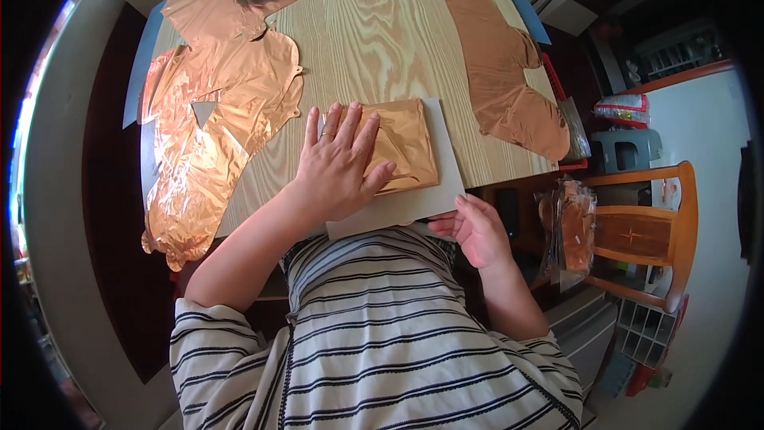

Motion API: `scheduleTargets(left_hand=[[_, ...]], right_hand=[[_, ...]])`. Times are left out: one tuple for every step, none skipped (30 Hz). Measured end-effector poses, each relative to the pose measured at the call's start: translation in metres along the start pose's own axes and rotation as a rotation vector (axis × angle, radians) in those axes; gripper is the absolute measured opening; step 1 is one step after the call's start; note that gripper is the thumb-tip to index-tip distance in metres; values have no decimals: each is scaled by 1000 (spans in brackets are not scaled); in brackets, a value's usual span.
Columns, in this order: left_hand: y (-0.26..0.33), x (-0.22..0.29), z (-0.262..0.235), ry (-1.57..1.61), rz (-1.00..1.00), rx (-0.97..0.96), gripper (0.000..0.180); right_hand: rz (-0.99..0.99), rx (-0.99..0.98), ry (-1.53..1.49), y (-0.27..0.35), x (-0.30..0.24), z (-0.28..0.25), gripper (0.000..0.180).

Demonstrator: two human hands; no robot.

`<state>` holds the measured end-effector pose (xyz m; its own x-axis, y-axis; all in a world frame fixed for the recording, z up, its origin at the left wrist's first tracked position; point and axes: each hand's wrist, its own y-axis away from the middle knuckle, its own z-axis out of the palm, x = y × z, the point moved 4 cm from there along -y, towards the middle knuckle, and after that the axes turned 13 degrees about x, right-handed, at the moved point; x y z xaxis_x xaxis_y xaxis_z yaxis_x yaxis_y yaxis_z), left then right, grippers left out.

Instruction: Fold rose-gold balloon items and place them into plastic sleeves with instructional card inserts.

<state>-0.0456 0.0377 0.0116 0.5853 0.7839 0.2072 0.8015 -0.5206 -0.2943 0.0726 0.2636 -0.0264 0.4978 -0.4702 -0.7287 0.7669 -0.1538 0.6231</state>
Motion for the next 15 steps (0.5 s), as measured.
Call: scheduleTargets(left_hand=[[0,0,0,-15,-2,-8,73],[0,1,0,-15,-9,-6,74],[0,1,0,-14,-15,-4,75],[0,1,0,-13,-22,-2,76],[1,0,2,-13,-13,7,77],[3,-1,3,-13,-4,16,79],[3,-1,3,-13,6,25,80],[4,-2,3,-1,2,20,81],[3,-3,3,11,-1,15,82],[3,-4,3,23,-3,10,83],[4,-4,4,21,-1,7,84],[5,-4,5,19,1,4,85],[5,-5,6,18,4,0,85],[6,-5,7,17,8,9,86],[8,-5,8,17,9,17,86]], right_hand=[[29,-32,-36,-1,-2,5,27],[45,-48,-22,-3,-3,7,27],[60,-64,-8,-4,-3,9,27],[76,-79,6,-6,-4,11,27],[51,-87,29,-5,-6,14,27],[27,-95,51,-4,-9,19,27],[2,-102,73,-2,-13,23,27],[-19,-90,111,-1,-17,23,27],[-40,-78,147,1,-21,22,27],[-62,-64,183,1,-25,20,27],[-79,-50,196,2,-27,14,29],[-82,-39,241,5,-31,8,29],[-86,-27,285,9,-37,-1,30],[-90,-13,329,12,-41,-12,30],[-80,0,404,15,-46,-28,32]])
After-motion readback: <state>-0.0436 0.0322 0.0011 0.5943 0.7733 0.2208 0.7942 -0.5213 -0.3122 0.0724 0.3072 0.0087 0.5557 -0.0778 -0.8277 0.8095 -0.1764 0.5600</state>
